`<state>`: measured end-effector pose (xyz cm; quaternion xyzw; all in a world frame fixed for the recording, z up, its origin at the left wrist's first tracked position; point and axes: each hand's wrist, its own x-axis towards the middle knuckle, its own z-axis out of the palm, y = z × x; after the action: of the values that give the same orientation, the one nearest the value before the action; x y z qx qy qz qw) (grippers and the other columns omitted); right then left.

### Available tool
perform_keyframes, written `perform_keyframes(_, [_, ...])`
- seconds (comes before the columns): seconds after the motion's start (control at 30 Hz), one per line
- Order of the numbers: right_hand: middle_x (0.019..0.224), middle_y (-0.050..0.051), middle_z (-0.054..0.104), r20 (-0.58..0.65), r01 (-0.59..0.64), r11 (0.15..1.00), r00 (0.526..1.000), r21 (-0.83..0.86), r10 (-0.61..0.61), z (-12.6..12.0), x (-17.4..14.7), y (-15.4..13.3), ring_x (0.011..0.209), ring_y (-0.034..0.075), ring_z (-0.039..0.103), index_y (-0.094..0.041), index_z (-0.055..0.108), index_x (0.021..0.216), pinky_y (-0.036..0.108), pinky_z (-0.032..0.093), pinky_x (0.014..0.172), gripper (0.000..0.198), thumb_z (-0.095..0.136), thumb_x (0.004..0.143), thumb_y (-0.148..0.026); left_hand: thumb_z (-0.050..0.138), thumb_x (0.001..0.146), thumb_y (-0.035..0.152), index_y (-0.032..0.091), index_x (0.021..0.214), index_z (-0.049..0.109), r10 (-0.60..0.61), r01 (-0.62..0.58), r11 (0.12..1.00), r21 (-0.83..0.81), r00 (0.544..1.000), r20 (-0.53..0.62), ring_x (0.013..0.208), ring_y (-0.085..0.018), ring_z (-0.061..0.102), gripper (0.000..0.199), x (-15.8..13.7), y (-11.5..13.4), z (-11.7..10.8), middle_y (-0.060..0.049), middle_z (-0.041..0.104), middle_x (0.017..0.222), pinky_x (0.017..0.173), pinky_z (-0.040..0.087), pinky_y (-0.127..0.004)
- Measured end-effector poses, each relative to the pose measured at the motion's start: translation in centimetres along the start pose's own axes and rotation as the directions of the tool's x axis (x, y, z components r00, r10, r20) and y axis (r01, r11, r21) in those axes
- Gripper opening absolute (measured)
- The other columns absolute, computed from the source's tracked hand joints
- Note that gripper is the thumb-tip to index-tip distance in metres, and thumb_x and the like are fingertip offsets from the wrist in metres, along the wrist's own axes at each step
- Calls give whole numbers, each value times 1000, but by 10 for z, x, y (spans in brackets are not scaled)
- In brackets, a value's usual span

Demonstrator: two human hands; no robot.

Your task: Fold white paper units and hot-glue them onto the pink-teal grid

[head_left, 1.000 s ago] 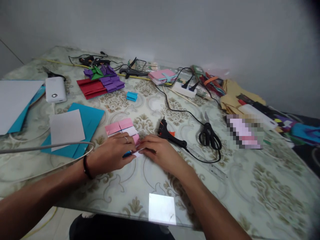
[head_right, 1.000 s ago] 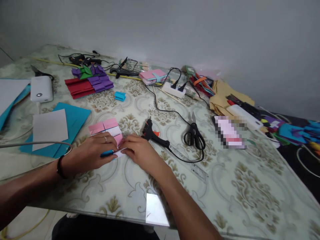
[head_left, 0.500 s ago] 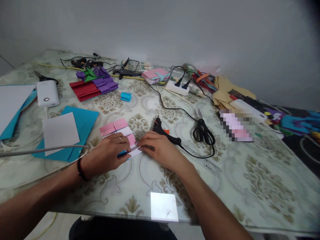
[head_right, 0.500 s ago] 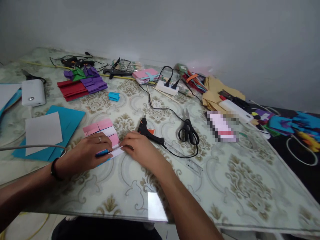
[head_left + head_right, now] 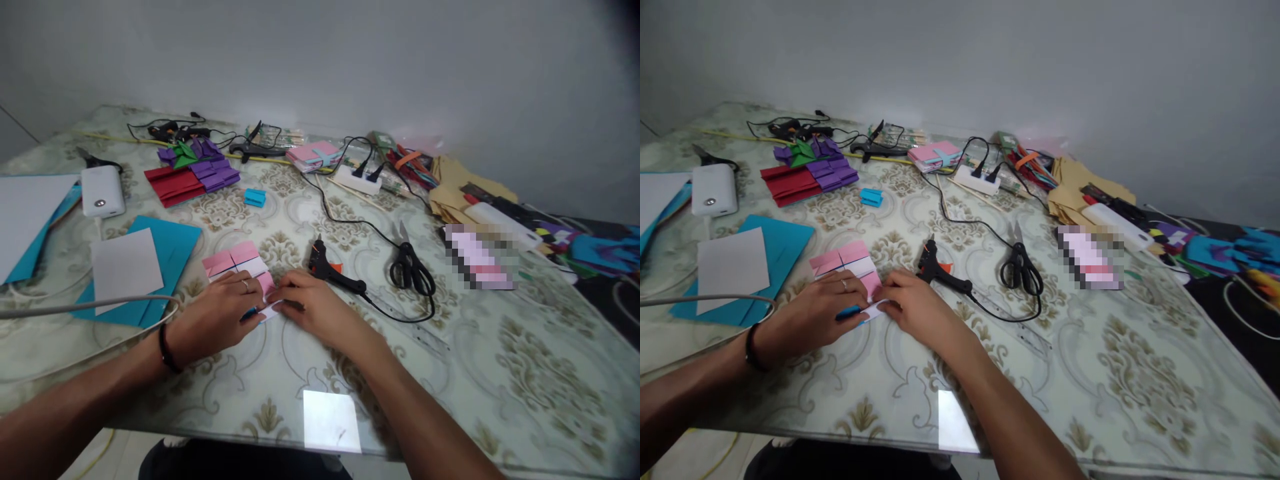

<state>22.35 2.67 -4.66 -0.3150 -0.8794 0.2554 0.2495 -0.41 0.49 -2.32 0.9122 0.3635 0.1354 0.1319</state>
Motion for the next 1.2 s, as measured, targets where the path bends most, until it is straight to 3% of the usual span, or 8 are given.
perform_keyframes(0.37, [95,6,75,-35,-75,997,997,22,76,6,1,1,88,20,73,-19,82,94,32,58,82,22,79,85,1,78,92,18,17,93,74,-28,29,993,111,1000,-6,98,-27,67,4,-1,3,7,-6,75,96,89,53,-43])
perform_keyframes(0.63, [92,5,75,-34,-147,989,989,-17,146,6,0,1,84,19,73,-18,82,85,31,59,80,24,77,82,5,77,93,20,20,119,72,-27,29,990,141,999,-18,104,-28,69,26,-3,8,7,-5,79,106,93,51,-45])
perform_keyframes(0.8, [98,6,76,-18,-173,984,985,40,174,4,-1,-4,89,20,74,-18,81,92,32,59,84,25,75,84,5,78,92,20,21,127,68,9,2,992,126,996,-87,104,-28,69,37,-4,7,6,-6,79,110,94,50,-44])
perform_keyframes(0.97, [110,9,75,-19,-272,957,961,103,276,2,-2,-13,99,22,74,-18,76,110,36,59,91,33,75,85,3,73,94,41,19,132,61,-126,133,991,3,944,-304,119,-33,63,46,-3,-2,-2,-14,71,128,107,46,-52])
perform_keyframes(1.07, [108,8,73,-8,-373,924,927,79,375,1,-1,-18,91,21,73,-18,71,112,35,59,85,36,78,82,2,60,101,35,17,131,61,-272,310,950,35,879,-392,124,-36,59,35,-1,-18,-4,-18,66,132,105,47,-57])
perform_keyframes(1.13, [105,6,72,9,-403,911,915,86,404,0,0,-20,88,20,71,-18,70,108,33,58,81,35,79,82,2,62,99,36,16,132,61,-348,409,909,76,847,-402,130,-40,55,38,0,-29,-3,-20,63,138,104,47,-60])
perform_keyframes(1.2, [105,5,72,25,-403,908,915,112,403,-3,1,-20,87,19,71,-18,70,106,31,57,79,33,81,82,2,62,99,34,16,128,64,-348,403,913,70,855,-385,129,-40,57,34,1,-34,-4,-20,65,134,105,47,-60])
